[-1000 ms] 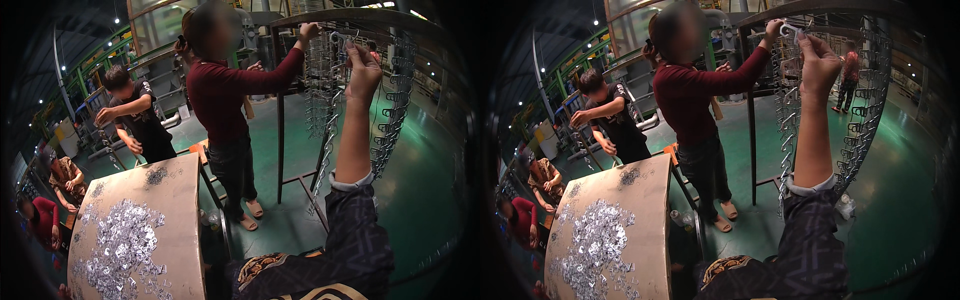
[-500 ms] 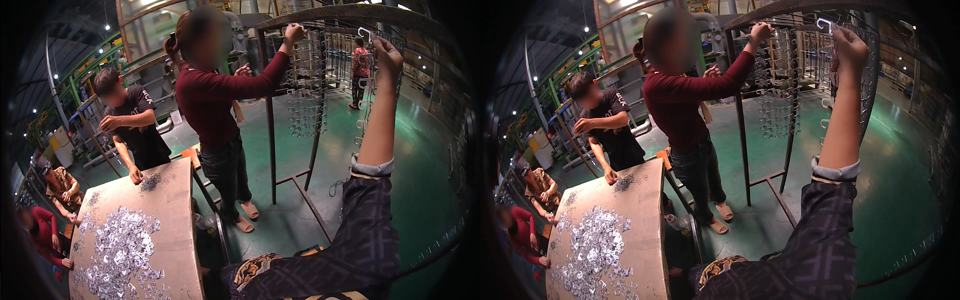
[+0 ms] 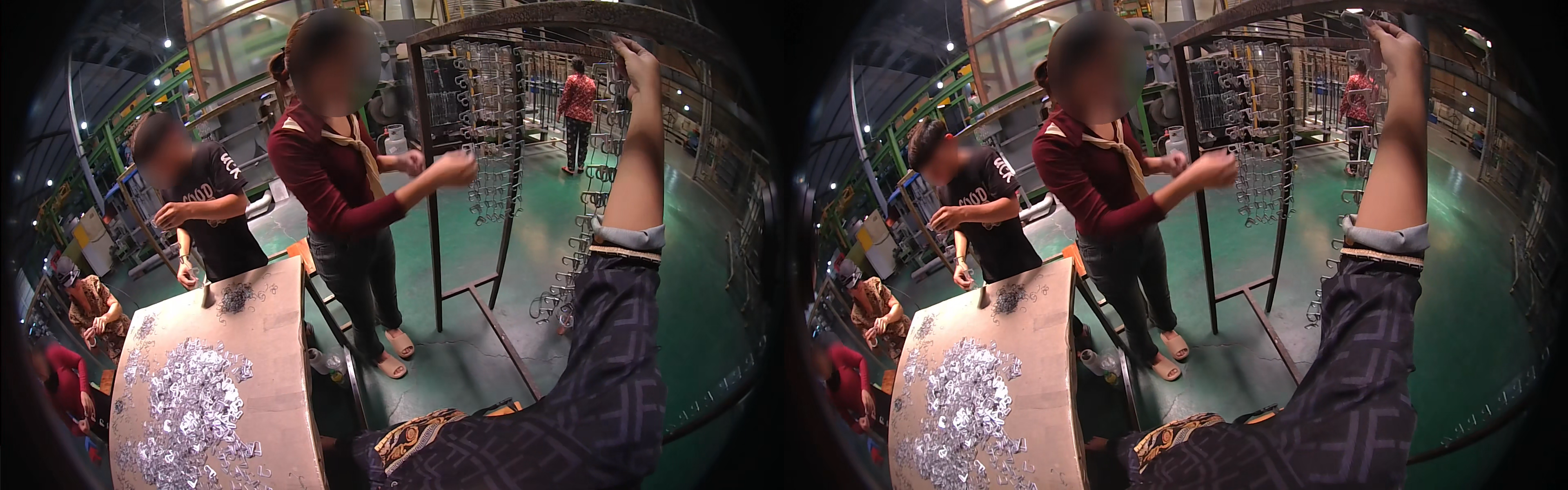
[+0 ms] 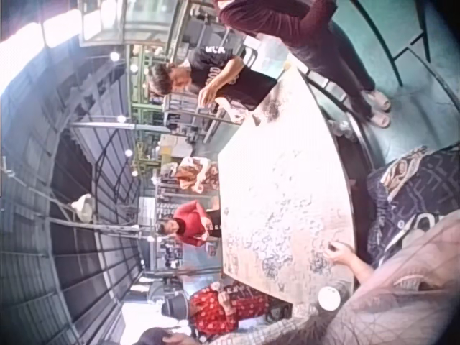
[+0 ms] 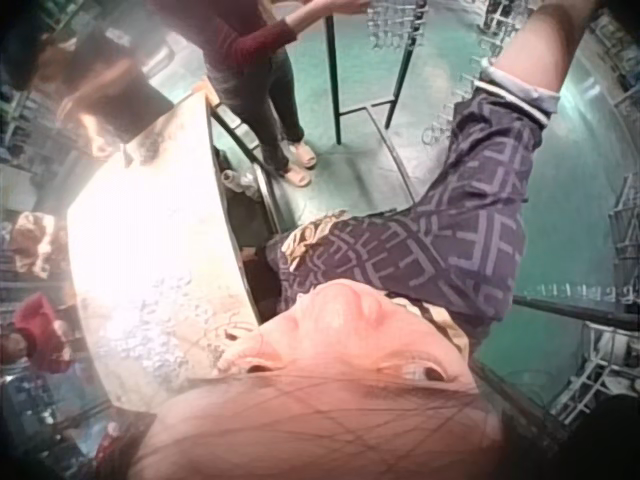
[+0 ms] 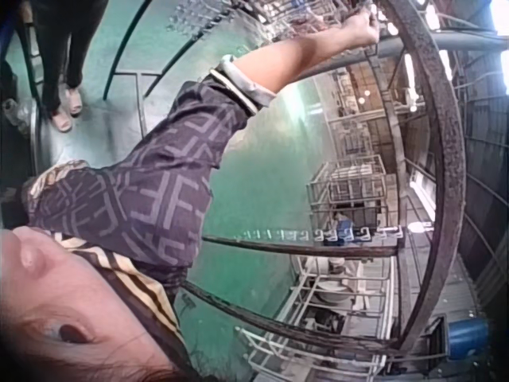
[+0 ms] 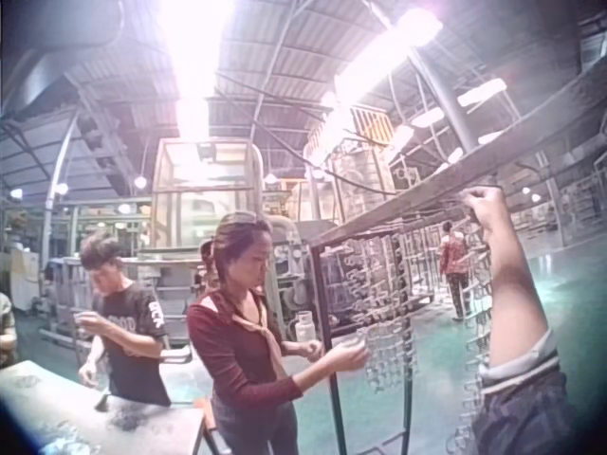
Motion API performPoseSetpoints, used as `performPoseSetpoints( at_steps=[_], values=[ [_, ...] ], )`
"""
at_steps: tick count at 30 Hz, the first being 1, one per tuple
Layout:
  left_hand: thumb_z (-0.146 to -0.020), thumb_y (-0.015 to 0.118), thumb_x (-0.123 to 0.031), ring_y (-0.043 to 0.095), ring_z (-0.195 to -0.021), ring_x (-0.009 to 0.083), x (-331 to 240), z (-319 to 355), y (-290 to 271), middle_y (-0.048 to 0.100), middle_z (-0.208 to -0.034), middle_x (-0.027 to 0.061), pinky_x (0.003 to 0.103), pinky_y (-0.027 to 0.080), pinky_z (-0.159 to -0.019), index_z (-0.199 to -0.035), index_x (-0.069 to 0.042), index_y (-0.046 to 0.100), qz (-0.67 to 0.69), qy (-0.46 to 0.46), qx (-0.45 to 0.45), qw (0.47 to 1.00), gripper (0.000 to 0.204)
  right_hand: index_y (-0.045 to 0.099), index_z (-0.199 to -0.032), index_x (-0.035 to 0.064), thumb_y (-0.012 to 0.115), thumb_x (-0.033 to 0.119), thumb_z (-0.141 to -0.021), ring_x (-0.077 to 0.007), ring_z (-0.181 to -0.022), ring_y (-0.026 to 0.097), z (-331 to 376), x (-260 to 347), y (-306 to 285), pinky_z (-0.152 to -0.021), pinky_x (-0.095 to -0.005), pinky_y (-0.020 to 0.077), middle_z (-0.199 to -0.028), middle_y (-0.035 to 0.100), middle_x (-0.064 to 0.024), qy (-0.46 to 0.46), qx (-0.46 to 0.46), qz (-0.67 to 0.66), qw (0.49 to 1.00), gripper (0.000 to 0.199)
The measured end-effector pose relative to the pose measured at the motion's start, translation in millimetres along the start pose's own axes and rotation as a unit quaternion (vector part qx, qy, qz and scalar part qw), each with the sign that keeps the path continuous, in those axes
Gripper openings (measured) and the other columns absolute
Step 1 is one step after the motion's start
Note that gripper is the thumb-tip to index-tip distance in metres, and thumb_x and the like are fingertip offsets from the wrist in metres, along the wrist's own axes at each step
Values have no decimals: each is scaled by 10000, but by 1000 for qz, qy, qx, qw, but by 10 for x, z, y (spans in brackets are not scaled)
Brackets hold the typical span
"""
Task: The person sits at a large table with several others, picking up small metal hooks and wire loops from a pile. They attach the hooks to the loops by hand and place the assembled units onto a nearby metal rack.
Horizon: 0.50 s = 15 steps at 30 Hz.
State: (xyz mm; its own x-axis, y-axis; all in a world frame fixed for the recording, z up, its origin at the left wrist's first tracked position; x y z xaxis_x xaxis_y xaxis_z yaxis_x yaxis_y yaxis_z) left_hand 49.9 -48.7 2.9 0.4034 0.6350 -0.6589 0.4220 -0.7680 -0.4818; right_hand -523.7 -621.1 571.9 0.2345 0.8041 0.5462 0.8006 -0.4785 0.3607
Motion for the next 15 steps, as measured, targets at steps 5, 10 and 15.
performPoseSetpoints(
  at_steps=[5,10,15],
  values=[
    [-867,663,-167,596,-946,389,118,18,29,629,-1040,243,455,473,-880,-1088,54,617,1,-11,-3,1000,316,713,-967,82,802,268,-797,-20,-524,450,-43,-84,31,-485,-183,360,-662,560,83,19,22,39,999,267],
    [-868,664,-170,595,-951,392,43,42,43,627,-1046,246,457,473,-883,-1096,57,613,-8,-21,11,1000,326,721,-974,93,811,265,-786,-26,-550,484,-74,-152,-59,-500,-188,393,-744,633,68,-11,18,37,999,271],
    [-877,661,-170,596,-966,393,-557,-47,-176,629,-1067,246,450,475,-893,-1126,69,599,-56,-32,57,996,350,748,-937,116,816,252,-779,-33,-580,531,-665,-588,-353,-537,-175,448,-773,655,56,-14,19,110,994,220]
  ],
)
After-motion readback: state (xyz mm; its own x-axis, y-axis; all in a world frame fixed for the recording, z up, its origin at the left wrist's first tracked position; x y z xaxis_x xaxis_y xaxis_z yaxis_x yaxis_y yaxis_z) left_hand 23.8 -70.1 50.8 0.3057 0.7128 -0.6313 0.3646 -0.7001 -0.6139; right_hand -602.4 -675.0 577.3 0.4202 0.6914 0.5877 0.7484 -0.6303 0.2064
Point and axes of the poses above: each hand's wrist, its own z-axis away from the middle knuckle, its own y-axis out of the palm, x = y × z, the point moved 2 cm from there along -z, towards the middle knuckle
